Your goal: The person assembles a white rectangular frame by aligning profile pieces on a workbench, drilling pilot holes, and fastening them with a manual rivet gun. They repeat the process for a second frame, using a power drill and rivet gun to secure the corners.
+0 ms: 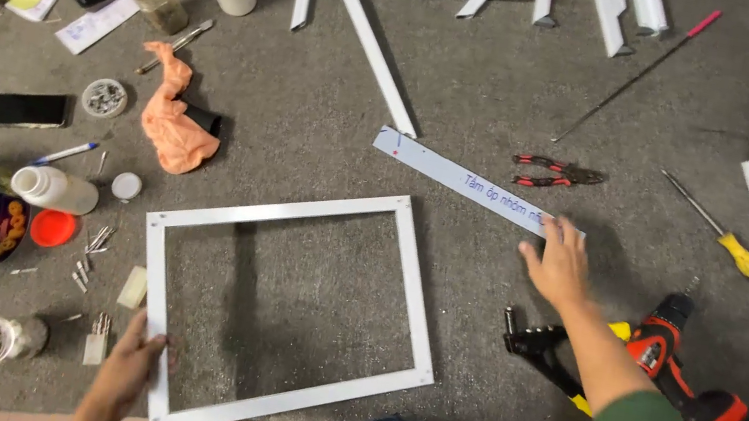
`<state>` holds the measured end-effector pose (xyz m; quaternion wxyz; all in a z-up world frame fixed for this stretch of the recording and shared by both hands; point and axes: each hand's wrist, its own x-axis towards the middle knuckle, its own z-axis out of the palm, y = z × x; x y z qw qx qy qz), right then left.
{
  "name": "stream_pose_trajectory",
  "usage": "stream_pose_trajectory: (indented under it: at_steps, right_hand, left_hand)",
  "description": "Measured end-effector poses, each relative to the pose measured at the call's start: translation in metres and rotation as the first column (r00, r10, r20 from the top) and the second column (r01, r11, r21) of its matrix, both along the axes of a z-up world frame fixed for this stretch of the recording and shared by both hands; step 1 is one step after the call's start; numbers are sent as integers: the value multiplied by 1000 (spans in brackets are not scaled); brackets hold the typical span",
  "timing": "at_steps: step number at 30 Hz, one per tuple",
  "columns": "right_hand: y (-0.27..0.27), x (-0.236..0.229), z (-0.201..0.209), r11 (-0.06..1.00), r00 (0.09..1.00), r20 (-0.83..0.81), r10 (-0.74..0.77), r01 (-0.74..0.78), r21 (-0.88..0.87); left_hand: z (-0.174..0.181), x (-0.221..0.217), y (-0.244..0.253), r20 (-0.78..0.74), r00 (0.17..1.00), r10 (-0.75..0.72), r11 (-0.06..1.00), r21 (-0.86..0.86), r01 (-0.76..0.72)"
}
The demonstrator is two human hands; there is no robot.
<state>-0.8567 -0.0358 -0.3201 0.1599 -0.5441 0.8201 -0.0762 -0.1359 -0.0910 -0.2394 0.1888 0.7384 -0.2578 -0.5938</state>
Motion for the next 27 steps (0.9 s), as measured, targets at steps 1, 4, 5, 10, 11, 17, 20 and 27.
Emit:
stream_pose_trajectory:
  at_steps: [1,4,5,10,11,17,20,27]
  right_hand:
    - [-19,-4,-8,999,997,-64,-34,36,24]
    - [-50,-11,-28,991,987,-144,-69,84,100]
    - [-60,-14,-30,992,988,-139,-63,77,98]
    - [-54,-16,-2,973,993,67,94,-106,206]
    - [-41,-7,1,972,993,60,101,-111,205]
    - [59,127,30,972,896,433,97,8,-234]
    - [94,225,59,961,709,705,-33,217,-173]
    - [141,359,83,991,600,799,41,74,-107]
  left_hand:
    - [-50,24,21,22,1000,-21,995,-101,23]
    - [-9,-31,24,-35,999,41,999,6,-40]
    - [-36,-27,19,-30,998,47,999,3,-47]
    - [-135,-20,-12,298,936,-188,876,-381,297]
    - [-129,-31,-15,292,939,-182,877,-384,289]
    - [-9,-160,-4,284,923,-261,769,-517,376]
    - [42,-226,33,44,896,-442,749,-532,396]
    - [35,-237,68,-110,864,-492,599,-763,244]
